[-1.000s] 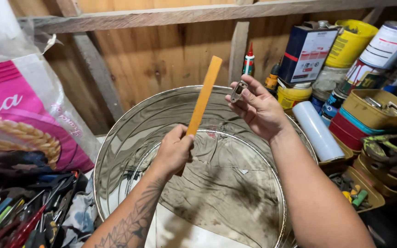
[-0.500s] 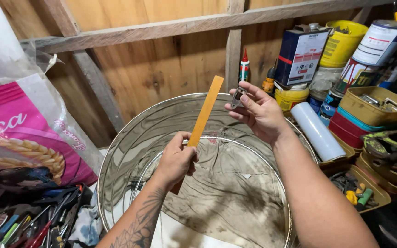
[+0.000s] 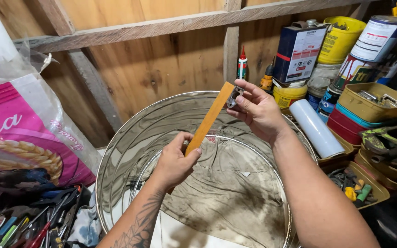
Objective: The person retrieves a wooden stick and a metal clamp from a cluttered shelf. They then attach the metal clamp to the wooden stick and proceed to secure the assembly onto the rim of a large metal drum.
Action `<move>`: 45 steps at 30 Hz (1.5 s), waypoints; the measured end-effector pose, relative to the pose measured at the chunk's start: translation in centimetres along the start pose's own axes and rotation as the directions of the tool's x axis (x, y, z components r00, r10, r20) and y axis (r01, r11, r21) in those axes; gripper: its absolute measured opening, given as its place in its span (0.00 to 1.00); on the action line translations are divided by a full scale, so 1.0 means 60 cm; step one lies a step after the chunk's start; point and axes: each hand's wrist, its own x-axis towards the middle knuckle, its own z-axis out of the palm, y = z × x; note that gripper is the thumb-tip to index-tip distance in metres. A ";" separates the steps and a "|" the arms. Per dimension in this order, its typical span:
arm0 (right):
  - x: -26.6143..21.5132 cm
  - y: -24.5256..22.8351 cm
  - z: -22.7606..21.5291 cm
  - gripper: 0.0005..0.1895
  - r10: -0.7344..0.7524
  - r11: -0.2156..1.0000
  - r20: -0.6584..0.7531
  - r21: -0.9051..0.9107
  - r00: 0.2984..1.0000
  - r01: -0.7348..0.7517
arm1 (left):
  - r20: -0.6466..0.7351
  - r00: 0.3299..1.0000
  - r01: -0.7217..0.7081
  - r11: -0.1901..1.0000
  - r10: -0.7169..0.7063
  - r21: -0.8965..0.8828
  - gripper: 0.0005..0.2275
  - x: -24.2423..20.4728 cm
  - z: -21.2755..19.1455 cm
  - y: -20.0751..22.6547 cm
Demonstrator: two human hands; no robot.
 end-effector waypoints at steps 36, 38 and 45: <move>-0.028 -0.012 0.045 0.25 0.001 0.993 0.110 -0.119 0.994 0.012 | 0.157 0.985 -0.099 0.982 0.073 0.161 0.11 0.014 -0.002 -0.017; -0.030 -0.014 0.050 0.25 0.003 0.992 0.123 -0.124 0.992 0.012 | 0.168 0.984 -0.090 0.980 0.060 0.178 0.11 0.011 -0.002 -0.016; -0.042 -0.021 0.059 0.23 0.026 0.991 0.177 -0.137 0.984 -0.002 | 0.189 0.980 -0.092 0.986 0.066 0.136 0.11 0.014 0.000 -0.020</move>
